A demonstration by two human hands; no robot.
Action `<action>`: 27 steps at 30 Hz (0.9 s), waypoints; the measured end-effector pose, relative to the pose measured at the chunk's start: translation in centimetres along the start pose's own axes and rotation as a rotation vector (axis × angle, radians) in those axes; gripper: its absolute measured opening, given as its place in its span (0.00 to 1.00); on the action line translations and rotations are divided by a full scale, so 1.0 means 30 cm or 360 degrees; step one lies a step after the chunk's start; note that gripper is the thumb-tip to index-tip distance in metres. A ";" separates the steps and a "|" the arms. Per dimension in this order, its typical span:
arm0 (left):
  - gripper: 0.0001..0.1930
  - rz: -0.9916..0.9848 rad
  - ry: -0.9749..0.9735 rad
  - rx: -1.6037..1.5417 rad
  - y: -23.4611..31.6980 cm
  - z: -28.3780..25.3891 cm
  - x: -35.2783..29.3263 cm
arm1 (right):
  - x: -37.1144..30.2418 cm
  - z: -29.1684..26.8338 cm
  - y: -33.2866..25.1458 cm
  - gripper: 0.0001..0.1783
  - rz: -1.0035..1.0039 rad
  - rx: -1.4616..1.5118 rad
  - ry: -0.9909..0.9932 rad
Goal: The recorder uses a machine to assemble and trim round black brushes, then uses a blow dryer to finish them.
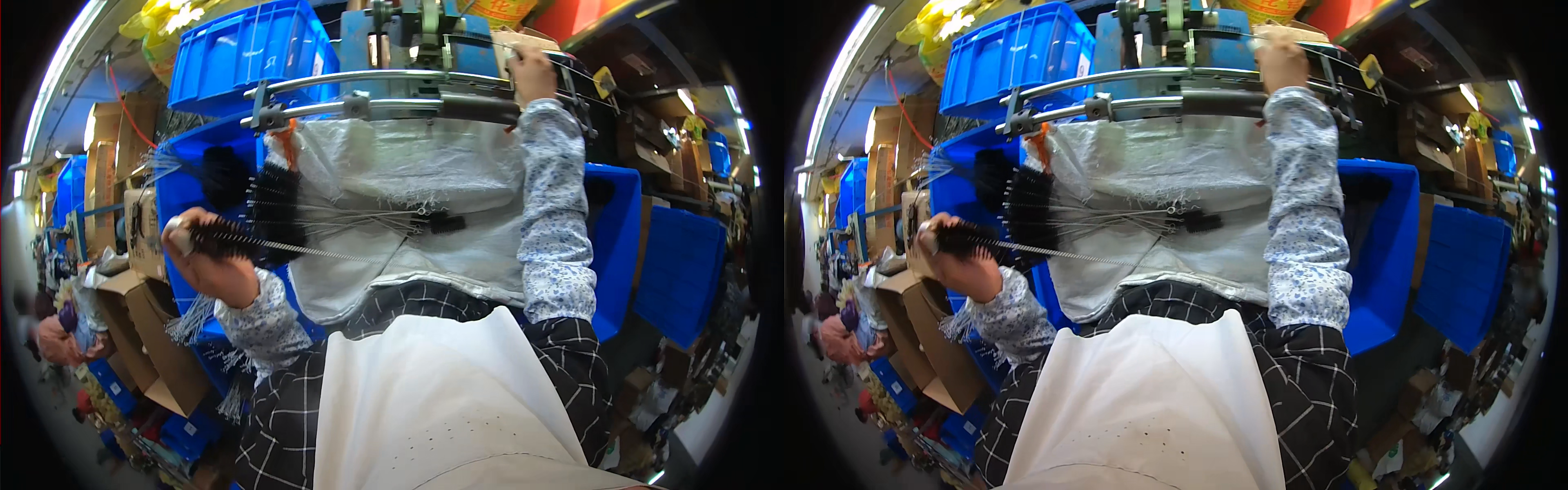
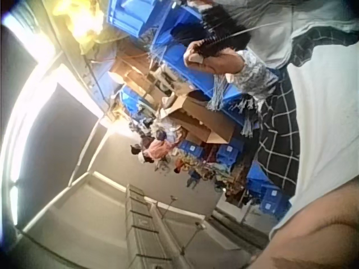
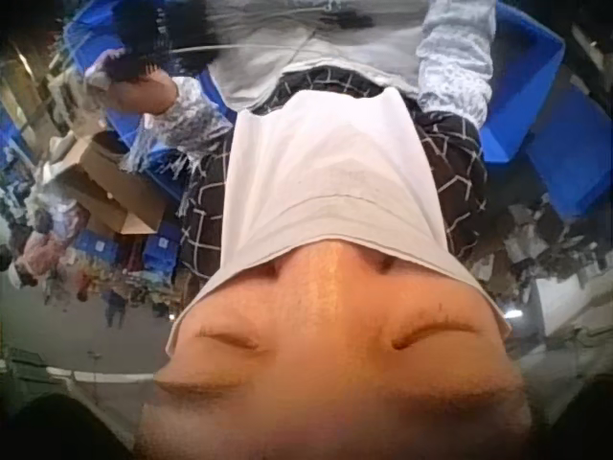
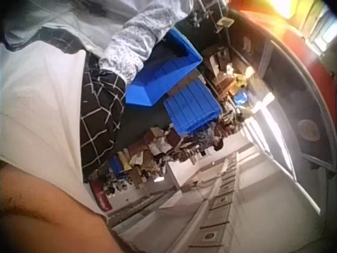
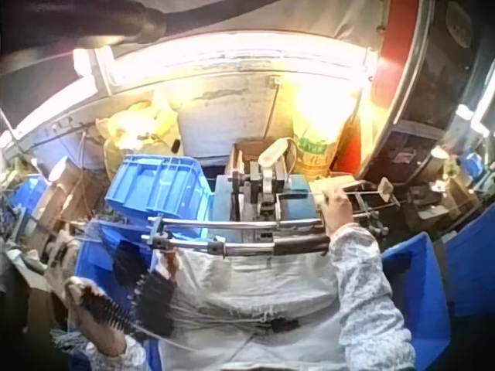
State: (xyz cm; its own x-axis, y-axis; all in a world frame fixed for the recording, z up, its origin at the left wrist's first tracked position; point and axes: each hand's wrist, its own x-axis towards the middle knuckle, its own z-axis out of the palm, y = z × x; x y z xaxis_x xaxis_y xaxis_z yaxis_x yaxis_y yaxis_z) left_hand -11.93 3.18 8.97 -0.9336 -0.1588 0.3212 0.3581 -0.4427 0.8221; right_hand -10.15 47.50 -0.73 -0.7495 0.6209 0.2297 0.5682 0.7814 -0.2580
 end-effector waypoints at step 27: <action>0.11 -0.0411 -0.0812 0.1076 -0.212 -0.002 -0.109 | -0.404 -0.169 -0.250 0.11 -0.0834 0.1029 -0.0259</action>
State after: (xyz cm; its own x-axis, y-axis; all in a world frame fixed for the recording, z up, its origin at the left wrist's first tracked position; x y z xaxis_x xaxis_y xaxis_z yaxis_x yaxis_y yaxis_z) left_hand -11.17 6.47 2.68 -0.9252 0.3583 0.1248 0.2176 0.2315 0.9482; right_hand -3.59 34.43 3.18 -0.9295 0.1332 0.3439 -0.1350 0.7450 -0.6533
